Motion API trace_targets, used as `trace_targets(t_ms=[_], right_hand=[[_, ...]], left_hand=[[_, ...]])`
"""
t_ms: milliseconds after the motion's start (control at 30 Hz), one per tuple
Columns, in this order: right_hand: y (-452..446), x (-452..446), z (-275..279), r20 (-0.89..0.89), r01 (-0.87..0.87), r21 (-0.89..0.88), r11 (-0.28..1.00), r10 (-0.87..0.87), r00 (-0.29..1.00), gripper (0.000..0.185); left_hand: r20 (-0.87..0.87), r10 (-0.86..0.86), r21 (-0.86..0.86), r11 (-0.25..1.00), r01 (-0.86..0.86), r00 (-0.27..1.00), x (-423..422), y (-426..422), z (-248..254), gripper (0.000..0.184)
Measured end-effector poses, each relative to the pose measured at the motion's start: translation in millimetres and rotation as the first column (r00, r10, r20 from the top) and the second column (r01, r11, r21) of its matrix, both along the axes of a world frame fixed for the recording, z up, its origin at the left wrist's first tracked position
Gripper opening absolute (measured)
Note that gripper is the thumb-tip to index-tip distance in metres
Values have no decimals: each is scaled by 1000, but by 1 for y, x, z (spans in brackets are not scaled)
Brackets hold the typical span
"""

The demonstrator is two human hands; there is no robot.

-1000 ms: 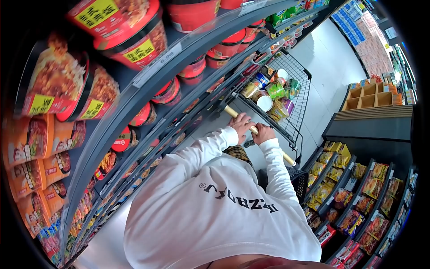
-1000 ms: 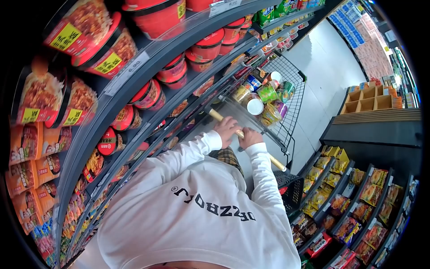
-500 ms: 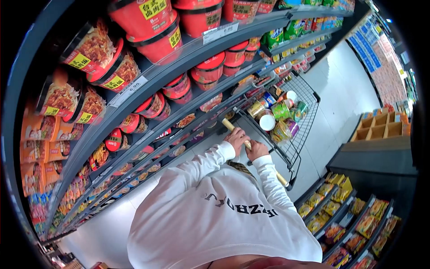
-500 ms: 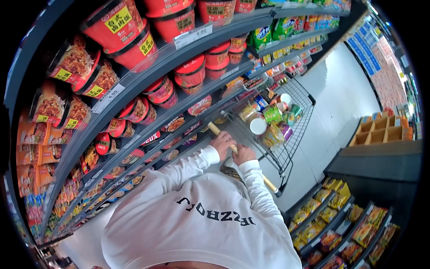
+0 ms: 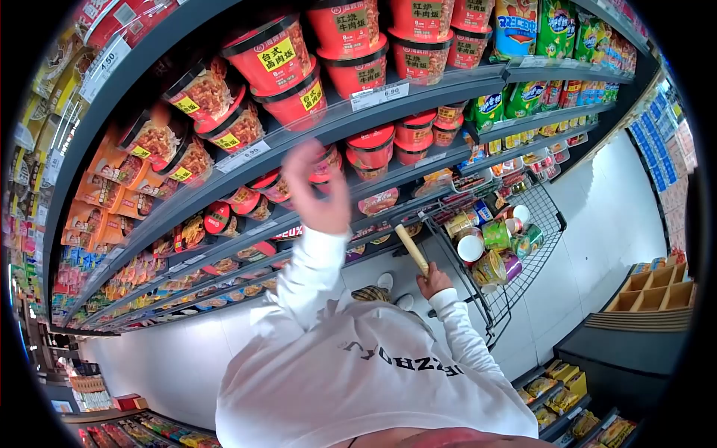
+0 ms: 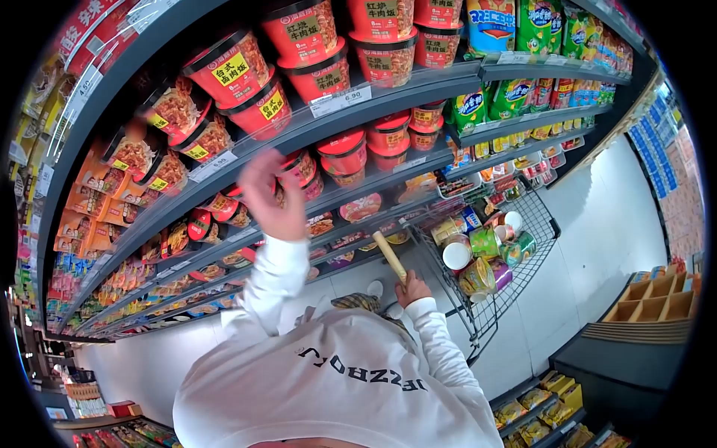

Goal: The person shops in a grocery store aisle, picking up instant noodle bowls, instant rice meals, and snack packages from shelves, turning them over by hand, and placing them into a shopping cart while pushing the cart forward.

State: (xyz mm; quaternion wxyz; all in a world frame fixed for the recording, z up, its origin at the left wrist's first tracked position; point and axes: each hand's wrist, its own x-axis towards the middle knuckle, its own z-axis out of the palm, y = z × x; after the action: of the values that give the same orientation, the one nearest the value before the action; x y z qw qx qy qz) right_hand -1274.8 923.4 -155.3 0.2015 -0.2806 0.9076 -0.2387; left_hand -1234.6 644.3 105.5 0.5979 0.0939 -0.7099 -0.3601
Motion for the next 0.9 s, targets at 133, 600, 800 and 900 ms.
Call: trace_targets(t_ms=[133, 600, 800, 900], right_hand=[[-11, 1, 12, 13, -29, 94, 995, 28, 1000, 51], [-36, -5, 55, 13, -131, 183, 974, 131, 991, 66], [-54, -15, 119, -175, -169, -211, 963, 133, 975, 46], [-68, -21, 170, -280, -223, -453, 863, 100, 955, 44]], left_hand=[[-131, 252, -132, 954, -268, 959, -10, -41, 89, 70], [-43, 387, -95, 916, -389, 921, -55, -79, 120, 114], [-75, 380, -70, 920, -385, 922, -58, -79, 121, 121], [-212, 252, 5, 966, -257, 944, -50, -72, 118, 118]])
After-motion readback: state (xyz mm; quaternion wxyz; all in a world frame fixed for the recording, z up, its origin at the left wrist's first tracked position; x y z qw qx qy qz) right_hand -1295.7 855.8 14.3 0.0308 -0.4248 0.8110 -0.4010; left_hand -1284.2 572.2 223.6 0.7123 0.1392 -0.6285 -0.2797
